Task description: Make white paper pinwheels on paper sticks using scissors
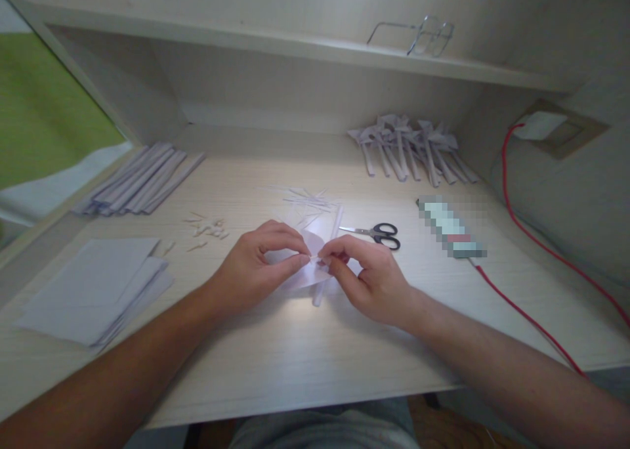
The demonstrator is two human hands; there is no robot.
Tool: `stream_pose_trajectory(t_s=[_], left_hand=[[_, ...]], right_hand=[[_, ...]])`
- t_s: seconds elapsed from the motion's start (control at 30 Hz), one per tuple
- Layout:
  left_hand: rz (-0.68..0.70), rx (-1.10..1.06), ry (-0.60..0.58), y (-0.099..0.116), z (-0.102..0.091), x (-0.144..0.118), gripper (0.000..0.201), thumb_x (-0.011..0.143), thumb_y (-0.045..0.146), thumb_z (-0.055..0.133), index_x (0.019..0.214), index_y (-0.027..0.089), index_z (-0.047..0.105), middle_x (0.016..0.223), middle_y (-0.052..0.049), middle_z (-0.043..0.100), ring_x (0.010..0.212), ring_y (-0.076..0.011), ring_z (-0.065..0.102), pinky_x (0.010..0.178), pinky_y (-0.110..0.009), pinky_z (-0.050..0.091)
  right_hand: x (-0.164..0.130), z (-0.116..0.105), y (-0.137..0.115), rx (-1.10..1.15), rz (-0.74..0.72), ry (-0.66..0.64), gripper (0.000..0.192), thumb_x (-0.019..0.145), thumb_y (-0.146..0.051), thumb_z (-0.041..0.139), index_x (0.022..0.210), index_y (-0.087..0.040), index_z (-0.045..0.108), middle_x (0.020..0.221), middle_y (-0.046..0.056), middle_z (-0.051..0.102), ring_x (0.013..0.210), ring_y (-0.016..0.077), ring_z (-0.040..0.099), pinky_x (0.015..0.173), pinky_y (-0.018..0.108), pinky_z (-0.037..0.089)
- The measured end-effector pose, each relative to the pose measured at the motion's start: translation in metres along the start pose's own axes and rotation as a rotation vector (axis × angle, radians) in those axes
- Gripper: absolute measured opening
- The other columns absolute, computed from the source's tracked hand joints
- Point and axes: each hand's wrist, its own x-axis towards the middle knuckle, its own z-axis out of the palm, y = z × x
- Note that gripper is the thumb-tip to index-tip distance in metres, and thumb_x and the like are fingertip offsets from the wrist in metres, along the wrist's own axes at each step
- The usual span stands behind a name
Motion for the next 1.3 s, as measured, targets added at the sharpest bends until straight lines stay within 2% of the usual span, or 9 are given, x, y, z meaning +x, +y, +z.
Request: stream_pose_trajectory(t_s=[0.23,0.43,0.53,0.83,1.13,1.3], left_hand=[[-0.019,-0.022,-0.006,-0.0005,0.0002,-0.0006,0.009,0.085,0.019,0.072,0.084,0.024,0.08,0.091,-0.004,0.076,0.092,-0.0216,0.069,0.09,-0.039,0.052],[-0.014,-0.088,-0.086,-0.0033,-0.0042,-0.0004,0.012,0.089,0.022,0.069,0.088,0.025,0.081,0.093,-0.003,0.076,0.095,-0.0212,0.068,0.092,-0.039,0.051],[-0.012,-0.074,-0.088,-0.0016,-0.0043,-0.0005,0.013,0.09,0.022,0.068,0.088,0.025,0.081,0.093,-0.003,0.076,0.096,-0.0211,0.068,0.092,-0.038,0.051],[0.004,-0.036,-0.053,0.0021,-0.003,0.0003,0.011,0.089,0.023,0.071,0.09,0.026,0.081,0.093,-0.003,0.077,0.094,-0.0207,0.068,0.091,-0.037,0.052],[-0.005,-0.019,-0.051,0.0025,-0.0025,-0.0005,0.011,0.089,0.023,0.07,0.092,0.026,0.08,0.093,-0.003,0.076,0.094,-0.0211,0.068,0.09,-0.037,0.051],[0.033,0.063,0.036,0.0022,-0.0021,-0.0024,0.005,0.087,0.017,0.069,0.089,0.021,0.071,0.091,-0.002,0.07,0.091,-0.0193,0.064,0.087,-0.036,0.049]], right_hand=[[0.0026,-0.0002,-0.0012,0.103,0.02,-0.021,0.018,0.091,-0.006,0.056,0.098,-0.019,0.067,0.085,0.002,0.071,0.076,0.015,0.064,0.072,0.029,0.049],[0.0037,0.002,-0.001,0.479,0.225,-0.06,0.01,0.096,-0.014,0.057,0.098,-0.018,0.066,0.086,0.002,0.07,0.077,0.0157,0.068,0.071,0.03,0.054],[0.0042,0.0027,0.0011,0.597,0.273,-0.079,0.005,0.096,-0.019,0.061,0.096,-0.018,0.067,0.084,0.002,0.07,0.075,0.0153,0.069,0.072,0.031,0.055],[0.0089,0.0023,0.0004,0.766,0.352,-0.079,0.008,0.09,-0.024,0.069,0.091,-0.017,0.067,0.079,0.002,0.073,0.069,0.0141,0.067,0.066,0.028,0.054],[0.0054,0.0012,0.0002,0.652,0.309,-0.083,0.007,0.095,-0.025,0.063,0.098,-0.019,0.064,0.079,0.002,0.071,0.071,0.0149,0.067,0.069,0.03,0.054],[0.0091,0.0023,0.0004,0.754,0.362,-0.04,0.01,0.092,-0.027,0.066,0.095,-0.018,0.062,0.076,0.002,0.074,0.066,0.0134,0.065,0.065,0.028,0.054]])
